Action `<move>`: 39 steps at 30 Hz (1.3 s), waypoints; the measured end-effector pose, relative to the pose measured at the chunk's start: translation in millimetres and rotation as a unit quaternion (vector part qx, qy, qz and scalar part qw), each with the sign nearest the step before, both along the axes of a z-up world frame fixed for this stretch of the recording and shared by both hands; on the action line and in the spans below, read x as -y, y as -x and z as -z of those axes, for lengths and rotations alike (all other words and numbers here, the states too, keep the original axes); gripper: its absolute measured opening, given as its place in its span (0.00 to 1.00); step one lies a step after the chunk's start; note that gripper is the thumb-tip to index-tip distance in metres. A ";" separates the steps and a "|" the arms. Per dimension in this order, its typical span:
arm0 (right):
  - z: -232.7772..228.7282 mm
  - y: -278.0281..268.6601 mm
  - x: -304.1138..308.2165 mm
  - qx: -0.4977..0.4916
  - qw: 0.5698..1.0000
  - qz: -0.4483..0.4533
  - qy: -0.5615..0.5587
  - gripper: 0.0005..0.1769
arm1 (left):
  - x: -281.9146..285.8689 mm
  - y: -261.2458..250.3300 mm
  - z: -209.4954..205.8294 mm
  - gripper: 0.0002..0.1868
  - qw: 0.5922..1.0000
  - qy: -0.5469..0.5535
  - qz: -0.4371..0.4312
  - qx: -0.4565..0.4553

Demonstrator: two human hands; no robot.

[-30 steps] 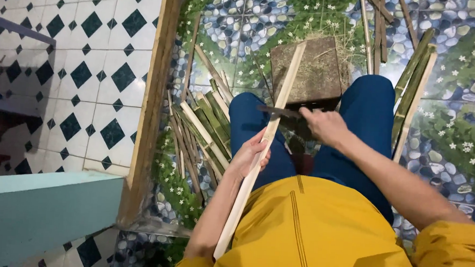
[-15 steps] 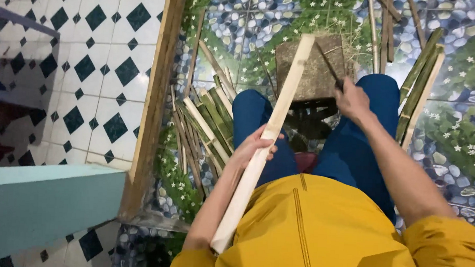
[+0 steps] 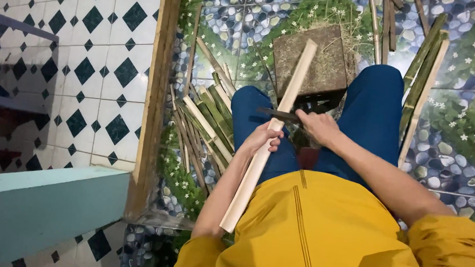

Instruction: A person is sitting on the floor using a knife to shave and thin out long strips of wood or bamboo against a wooden block.

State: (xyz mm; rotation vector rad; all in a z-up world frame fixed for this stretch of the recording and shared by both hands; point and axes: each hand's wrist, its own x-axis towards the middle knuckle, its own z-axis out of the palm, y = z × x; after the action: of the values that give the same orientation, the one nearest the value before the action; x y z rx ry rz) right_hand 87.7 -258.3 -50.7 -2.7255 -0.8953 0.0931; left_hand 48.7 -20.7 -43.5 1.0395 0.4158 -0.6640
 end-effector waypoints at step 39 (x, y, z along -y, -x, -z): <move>-90.2 25.9 -7.9 -0.065 0.994 0.016 0.085 0.08 | 8.6 -7.2 1.0 0.35 0.883 -0.421 0.194 0.071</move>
State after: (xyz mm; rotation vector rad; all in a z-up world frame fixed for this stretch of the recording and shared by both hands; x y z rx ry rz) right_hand 61.8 -250.4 39.5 -2.8486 -0.8427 0.3511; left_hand 55.9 -29.3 -44.6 2.0289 0.3732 -0.7686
